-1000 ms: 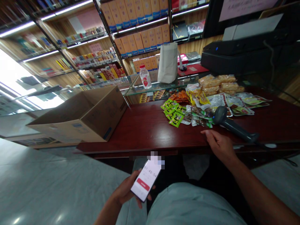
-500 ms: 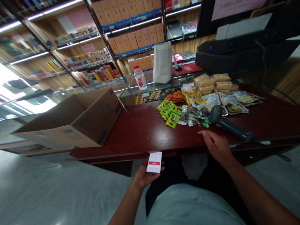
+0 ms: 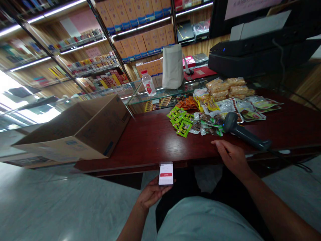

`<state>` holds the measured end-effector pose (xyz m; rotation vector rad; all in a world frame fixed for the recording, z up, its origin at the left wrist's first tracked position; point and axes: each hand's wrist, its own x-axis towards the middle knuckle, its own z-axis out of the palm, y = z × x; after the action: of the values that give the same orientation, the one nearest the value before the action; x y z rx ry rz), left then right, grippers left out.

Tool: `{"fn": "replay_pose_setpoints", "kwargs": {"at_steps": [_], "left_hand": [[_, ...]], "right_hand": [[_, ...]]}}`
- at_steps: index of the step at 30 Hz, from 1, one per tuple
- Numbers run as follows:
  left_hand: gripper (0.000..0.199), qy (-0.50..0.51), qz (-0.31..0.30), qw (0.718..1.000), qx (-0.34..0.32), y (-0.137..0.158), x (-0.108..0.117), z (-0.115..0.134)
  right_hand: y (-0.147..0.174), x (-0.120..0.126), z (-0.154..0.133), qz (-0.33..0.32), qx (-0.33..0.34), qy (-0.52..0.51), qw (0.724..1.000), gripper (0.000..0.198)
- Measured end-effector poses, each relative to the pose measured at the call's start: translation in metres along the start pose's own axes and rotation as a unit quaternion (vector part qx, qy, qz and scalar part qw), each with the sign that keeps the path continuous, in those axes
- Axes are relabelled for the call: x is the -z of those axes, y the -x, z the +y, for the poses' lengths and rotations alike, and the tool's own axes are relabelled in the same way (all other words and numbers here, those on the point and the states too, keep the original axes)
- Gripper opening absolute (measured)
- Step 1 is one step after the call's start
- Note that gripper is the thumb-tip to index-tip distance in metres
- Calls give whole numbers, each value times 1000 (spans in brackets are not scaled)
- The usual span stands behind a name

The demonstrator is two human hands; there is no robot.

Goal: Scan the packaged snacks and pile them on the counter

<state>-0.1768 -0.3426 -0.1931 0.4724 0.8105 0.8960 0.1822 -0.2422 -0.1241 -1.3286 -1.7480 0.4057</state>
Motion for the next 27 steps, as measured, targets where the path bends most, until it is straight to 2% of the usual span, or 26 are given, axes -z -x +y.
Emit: {"fn": "replay_pose_setpoints", "kwargs": {"at_steps": [10,13,18,22,24,26,27], "left_hand": [[45,-12,56,998,0,-13,4,2],[36,-21,85,996,0,-19,1,3],[17,-54,165,985,13,-34,-5,0],[24,-61,256,965,19,-48,-6,-10],[29,-75,281,957,18,-50,-6,-10],[35,-112,274,955,28,-44,-5,0],[40,-126,222,966,53,-39,-4,9]], "right_hand": [[0,1,-1,-2,7,-1,1000,41],[0,0,0,-6,7,-3,1000,41],[0,0,2,-14,1,-5,1000,40],[0,0,1,-19,1,-9,1000,36],[-3,0,-2,-14,1,-10,1000,34],[-7,0,-4,-8,4,-12,1000,34],[-9,0,-4,-7,4,-14,1000,34]]}}
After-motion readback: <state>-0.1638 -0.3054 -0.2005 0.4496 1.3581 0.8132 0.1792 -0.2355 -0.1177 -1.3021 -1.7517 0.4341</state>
